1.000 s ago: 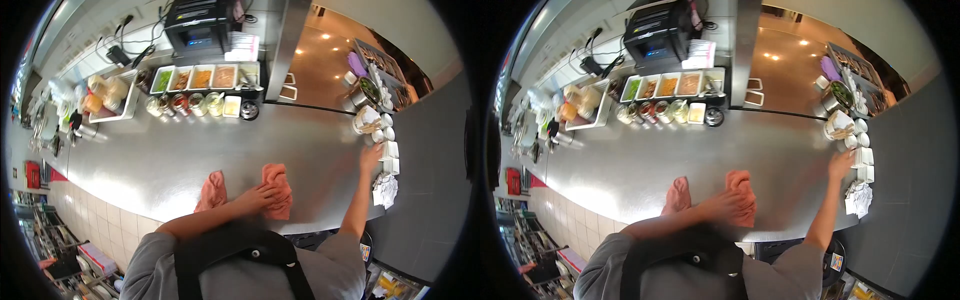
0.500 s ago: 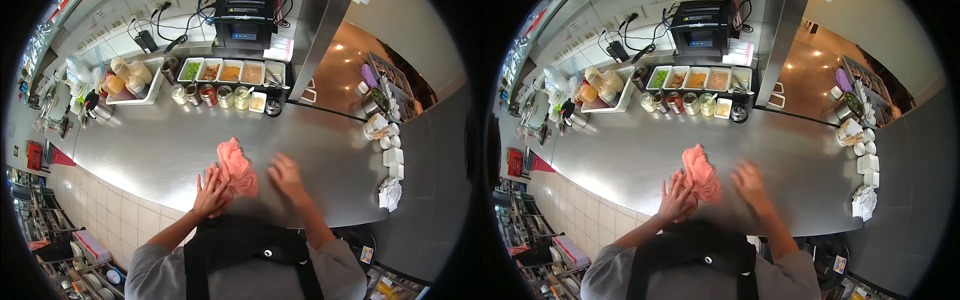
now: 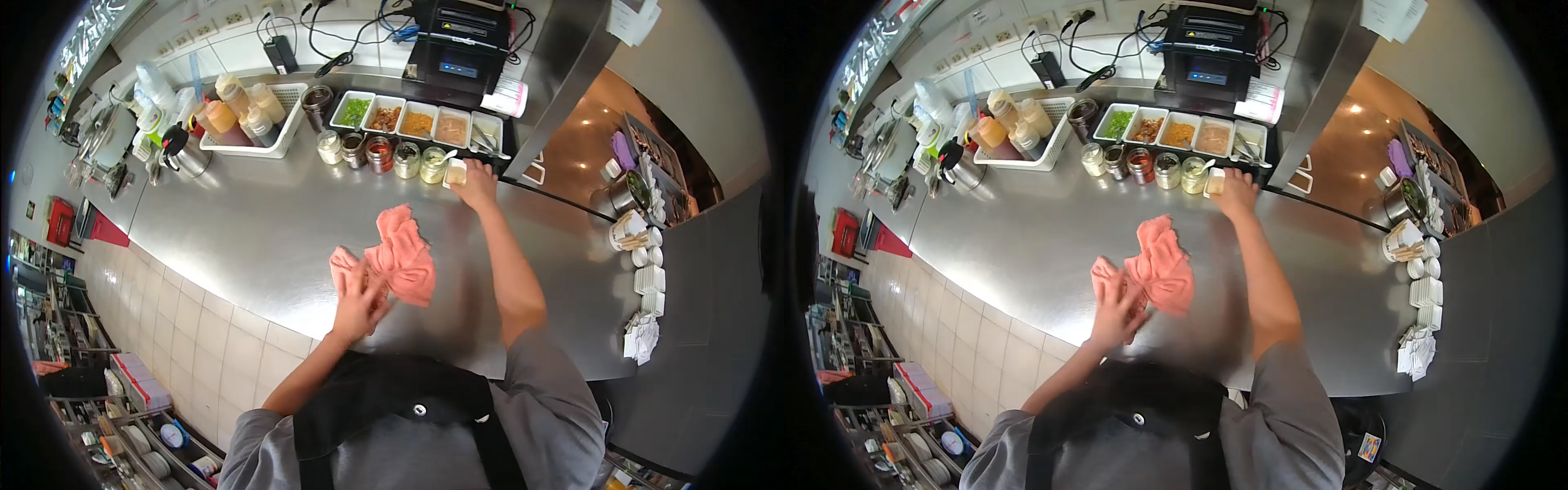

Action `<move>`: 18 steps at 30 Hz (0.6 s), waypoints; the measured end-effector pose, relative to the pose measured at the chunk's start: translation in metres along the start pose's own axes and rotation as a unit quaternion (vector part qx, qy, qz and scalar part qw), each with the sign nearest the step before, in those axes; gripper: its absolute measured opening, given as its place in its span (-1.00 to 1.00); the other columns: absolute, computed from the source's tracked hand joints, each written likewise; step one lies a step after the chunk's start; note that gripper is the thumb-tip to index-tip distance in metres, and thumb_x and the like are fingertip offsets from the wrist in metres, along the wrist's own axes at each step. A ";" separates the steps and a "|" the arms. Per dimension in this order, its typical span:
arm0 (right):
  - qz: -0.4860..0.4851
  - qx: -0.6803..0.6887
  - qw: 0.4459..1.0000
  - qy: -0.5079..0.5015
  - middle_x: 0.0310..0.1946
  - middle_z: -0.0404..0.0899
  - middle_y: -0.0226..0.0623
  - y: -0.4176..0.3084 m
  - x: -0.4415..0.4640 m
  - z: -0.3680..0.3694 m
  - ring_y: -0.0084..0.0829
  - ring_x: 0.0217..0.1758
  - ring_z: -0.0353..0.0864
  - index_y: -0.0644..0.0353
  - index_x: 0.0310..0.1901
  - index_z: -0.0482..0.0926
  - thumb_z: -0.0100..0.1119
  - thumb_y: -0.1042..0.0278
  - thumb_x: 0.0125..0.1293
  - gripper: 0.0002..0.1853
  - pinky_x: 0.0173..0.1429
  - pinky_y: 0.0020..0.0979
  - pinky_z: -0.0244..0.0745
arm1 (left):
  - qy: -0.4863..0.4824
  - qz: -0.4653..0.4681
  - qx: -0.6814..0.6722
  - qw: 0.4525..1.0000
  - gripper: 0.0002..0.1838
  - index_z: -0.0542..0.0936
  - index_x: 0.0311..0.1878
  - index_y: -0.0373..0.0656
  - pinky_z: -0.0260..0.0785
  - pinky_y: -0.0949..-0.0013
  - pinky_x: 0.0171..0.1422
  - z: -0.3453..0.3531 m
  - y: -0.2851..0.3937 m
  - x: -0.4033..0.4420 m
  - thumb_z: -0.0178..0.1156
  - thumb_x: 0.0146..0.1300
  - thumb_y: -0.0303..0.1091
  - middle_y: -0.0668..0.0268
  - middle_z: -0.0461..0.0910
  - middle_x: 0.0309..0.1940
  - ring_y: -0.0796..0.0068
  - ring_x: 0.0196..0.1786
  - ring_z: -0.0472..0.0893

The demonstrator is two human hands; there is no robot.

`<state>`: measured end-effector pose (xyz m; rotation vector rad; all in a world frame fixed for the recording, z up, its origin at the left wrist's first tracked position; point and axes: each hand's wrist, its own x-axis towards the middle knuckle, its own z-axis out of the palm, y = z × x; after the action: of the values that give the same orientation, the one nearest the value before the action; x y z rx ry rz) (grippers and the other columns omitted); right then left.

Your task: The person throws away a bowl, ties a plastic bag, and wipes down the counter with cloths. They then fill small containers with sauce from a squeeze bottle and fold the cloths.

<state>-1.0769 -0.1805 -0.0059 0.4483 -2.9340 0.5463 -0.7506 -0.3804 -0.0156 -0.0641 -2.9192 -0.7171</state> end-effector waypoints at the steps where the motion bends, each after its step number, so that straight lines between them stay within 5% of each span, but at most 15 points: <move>1: -0.011 -0.022 0.998 -0.049 0.14 0.49 -0.27 0.004 0.006 -0.002 -0.18 0.22 0.42 0.09 0.19 0.49 0.47 0.07 -0.05 -0.28 0.21 0.00 0.34 | 0.002 -0.004 0.001 1.000 -0.32 0.38 0.37 0.12 -0.19 -0.34 0.49 0.003 0.002 -0.006 0.28 0.19 0.05 -0.06 0.02 0.49 -0.10 0.54 0.03; 3: -0.022 -0.043 0.994 -0.098 0.15 0.47 -0.28 0.010 0.017 0.001 -0.16 0.22 0.39 0.10 0.20 0.48 0.52 0.04 -0.12 -0.22 0.21 0.02 0.32 | -0.085 0.059 0.105 0.989 -0.26 0.30 0.44 0.24 -0.19 -0.34 0.50 0.007 0.001 -0.012 0.23 0.20 0.15 -0.05 -0.04 0.51 -0.15 0.55 -0.04; 8: -0.056 -0.073 0.984 -0.151 0.12 0.42 -0.23 0.011 0.016 0.000 -0.17 0.25 0.34 0.08 0.19 0.48 0.59 -0.04 -0.31 -0.09 0.19 0.00 0.28 | -0.109 0.058 0.087 0.989 -0.26 0.29 0.45 0.30 -0.23 -0.34 0.51 0.010 -0.011 0.001 0.18 0.22 0.23 0.01 -0.05 0.53 -0.10 0.57 -0.07; 14: -0.013 -0.044 0.998 -0.052 0.08 0.38 -0.22 0.024 -0.017 -0.042 -0.16 0.23 0.31 0.13 0.17 0.47 0.58 0.00 -0.33 -0.09 0.20 -0.03 0.29 | -0.096 0.084 0.076 0.989 -0.29 0.35 0.41 0.29 -0.25 -0.33 0.52 0.016 -0.026 0.022 0.20 0.21 0.23 0.05 0.03 0.51 -0.04 0.57 -0.04; 18: 0.050 -0.081 0.995 -0.040 0.12 0.36 -0.19 0.059 -0.051 -0.066 -0.14 0.26 0.29 0.17 0.15 0.46 0.58 0.04 -0.33 -0.11 0.23 0.00 0.27 | -0.072 0.097 0.031 0.992 -0.40 0.42 0.32 0.06 -0.25 -0.30 0.53 0.024 -0.041 0.037 0.21 0.21 -0.03 0.07 0.06 0.50 0.01 0.57 -0.03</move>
<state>-1.0427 -0.0897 0.0268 0.3135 -3.0595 0.3038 -0.7935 -0.4057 -0.0499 -0.4031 -3.0115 -0.6145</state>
